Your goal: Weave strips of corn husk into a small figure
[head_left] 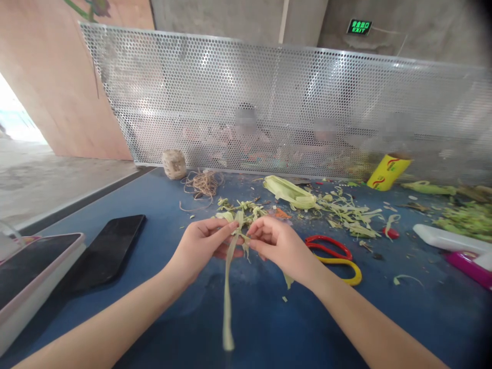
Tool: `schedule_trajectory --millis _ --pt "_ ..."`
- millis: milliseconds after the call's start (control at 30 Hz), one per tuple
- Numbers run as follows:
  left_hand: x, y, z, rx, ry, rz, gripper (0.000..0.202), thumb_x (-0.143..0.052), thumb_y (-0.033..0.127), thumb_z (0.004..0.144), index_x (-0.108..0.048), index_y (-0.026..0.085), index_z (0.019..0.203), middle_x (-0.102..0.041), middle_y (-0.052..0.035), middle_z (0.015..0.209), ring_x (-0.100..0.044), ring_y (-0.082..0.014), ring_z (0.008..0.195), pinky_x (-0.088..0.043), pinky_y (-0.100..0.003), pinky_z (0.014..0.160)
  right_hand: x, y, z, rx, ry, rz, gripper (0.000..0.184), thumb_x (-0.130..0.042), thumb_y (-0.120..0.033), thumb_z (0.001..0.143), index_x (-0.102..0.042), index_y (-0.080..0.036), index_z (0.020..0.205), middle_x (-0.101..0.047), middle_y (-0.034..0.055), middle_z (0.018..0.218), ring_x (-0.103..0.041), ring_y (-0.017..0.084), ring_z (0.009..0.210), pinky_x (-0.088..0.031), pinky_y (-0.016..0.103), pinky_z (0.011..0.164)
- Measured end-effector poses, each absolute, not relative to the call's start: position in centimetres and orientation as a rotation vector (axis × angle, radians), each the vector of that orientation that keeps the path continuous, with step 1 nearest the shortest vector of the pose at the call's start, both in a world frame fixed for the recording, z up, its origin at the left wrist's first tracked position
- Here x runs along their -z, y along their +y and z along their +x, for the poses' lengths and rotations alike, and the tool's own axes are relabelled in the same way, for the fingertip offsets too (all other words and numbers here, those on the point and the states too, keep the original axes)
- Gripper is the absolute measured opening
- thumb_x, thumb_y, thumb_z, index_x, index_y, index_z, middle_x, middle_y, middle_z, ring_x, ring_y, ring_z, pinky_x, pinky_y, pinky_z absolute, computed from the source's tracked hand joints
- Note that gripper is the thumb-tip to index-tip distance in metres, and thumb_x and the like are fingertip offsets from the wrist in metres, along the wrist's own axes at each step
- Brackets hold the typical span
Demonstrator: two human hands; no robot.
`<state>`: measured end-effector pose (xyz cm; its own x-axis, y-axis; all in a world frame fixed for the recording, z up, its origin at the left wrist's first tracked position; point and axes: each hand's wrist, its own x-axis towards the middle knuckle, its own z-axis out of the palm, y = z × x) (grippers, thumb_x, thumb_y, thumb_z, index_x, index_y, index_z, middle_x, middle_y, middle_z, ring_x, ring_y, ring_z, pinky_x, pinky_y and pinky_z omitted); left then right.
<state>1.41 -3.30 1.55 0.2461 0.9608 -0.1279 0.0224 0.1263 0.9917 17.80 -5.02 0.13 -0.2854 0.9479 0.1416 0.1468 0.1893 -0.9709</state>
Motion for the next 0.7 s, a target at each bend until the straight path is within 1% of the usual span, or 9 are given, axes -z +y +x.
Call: schedule_trajectory --millis 100,167,233,267,333,433,567,633,700 --pt "-1.6 -3.3 1.4 -0.941 1.074 1.308 0.023 -0.066 0.037 0.066 -0.066 0.016 0.075 -0.07 -0.0012 0.06 -0.066 -0.0195 0.053 -0.055 -0.027 0.054 -0.2 -4.9 17.9 -1.25 -1.591 -1.073 0.013 -0.056 -0.02 0.074 -0.047 -0.019 0.084 -0.052 -0.0039 0.067 -0.048 0.007 0.051 -0.041 0.021 0.049" --pt "-1.6 -3.4 1.5 -0.93 1.048 1.366 0.021 -0.066 0.035 0.067 -0.067 0.017 0.076 -0.07 -0.0007 0.061 -0.066 -0.0196 0.053 -0.054 -0.027 0.053 -0.1 -4.8 17.7 -1.301 -1.584 -1.073 0.017 -0.055 -0.025 0.076 -0.048 -0.019 0.089 -0.054 -0.0034 0.066 -0.048 0.007 0.049 -0.041 0.021 0.049" --pt "-1.7 -3.6 1.7 -0.897 1.027 1.428 0.019 -0.065 0.034 0.068 -0.068 0.017 0.077 -0.07 -0.0006 0.061 -0.066 -0.0191 0.051 -0.053 -0.026 0.05 0.2 -4.7 17.5 -1.321 -1.59 -1.045 0.02 -0.054 -0.031 0.078 -0.051 -0.019 0.093 -0.052 -0.0037 0.062 -0.046 0.007 0.047 -0.039 0.02 0.046" --pt "-1.7 -3.7 1.7 -0.879 1.021 1.452 0.019 -0.064 0.034 0.069 -0.069 0.017 0.078 -0.069 -0.0005 0.061 -0.065 -0.0187 0.049 -0.053 -0.025 0.049 0.4 -4.7 17.4 -1.313 -1.593 -1.026 0.021 -0.054 -0.034 0.078 -0.053 -0.019 0.092 -0.052 -0.0037 0.061 -0.046 0.007 0.047 -0.037 0.02 0.045" --pt "-1.7 -3.7 1.7 -0.851 1.009 1.486 0.021 -0.061 0.034 0.071 -0.069 0.018 0.082 -0.069 -0.0001 0.059 -0.065 -0.0183 0.049 -0.053 -0.025 0.049 0.5 -4.6 17.3 -1.279 -1.589 -0.999 0.019 -0.055 -0.035 0.077 -0.057 -0.018 0.083 -0.052 -0.003 0.059 -0.047 0.007 0.048 -0.035 0.02 0.044" --pt "-1.6 -3.8 1.6 -0.872 1.03 1.552 0.018 -0.061 0.031 0.071 -0.07 0.019 0.081 -0.068 0.0009 0.057 -0.064 -0.0175 0.047 -0.051 -0.023 0.047 0.5 -4.7 17.0 -1.234 -1.56 -1.005 0.015 -0.057 -0.032 0.074 -0.057 -0.017 0.072 -0.051 -0.004 0.054 -0.049 0.007 0.048 -0.036 0.019 0.045" --pt "-1.7 -4.2 1.7 -0.973 1.085 1.66 0.011 -0.063 0.026 0.07 -0.071 0.02 0.073 -0.065 0.0034 0.05 -0.061 -0.0139 0.041 -0.047 -0.019 0.044 0.6 -4.8 16.7 -1.252 -1.516 -0.989 0.009 -0.054 -0.025 0.075 -0.053 -0.017 0.072 -0.047 -0.0065 0.049 -0.046 0.006 0.043 -0.034 0.018 0.042" --pt "-1.8 -4.3 1.8 -0.989 1.075 1.662 0.013 -0.06 0.027 0.072 -0.071 0.021 0.071 -0.064 0.0037 0.048 -0.06 -0.0131 0.042 -0.047 -0.019 0.046 0.7 -4.8 16.6 -1.254 -1.49 -0.972 0.008 -0.053 -0.022 0.076 -0.051 -0.017 0.07 -0.047 -0.0065 0.05 -0.046 0.005 0.042 -0.034 0.017 0.042" --pt "-1.8 -4.2 1.9 -0.96 1.056 1.623 0.016 -0.058 0.029 0.074 -0.071 0.02 0.071 -0.065 0.0029 0.049 -0.061 -0.0134 0.045 -0.049 -0.02 0.049 0.7 -4.8 16.6 -1.254 -1.479 -0.981 0.007 -0.052 -0.019 0.075 -0.049 -0.017 0.069 -0.048 -0.0064 0.051 -0.046 0.005 0.042 -0.034 0.016 0.041"
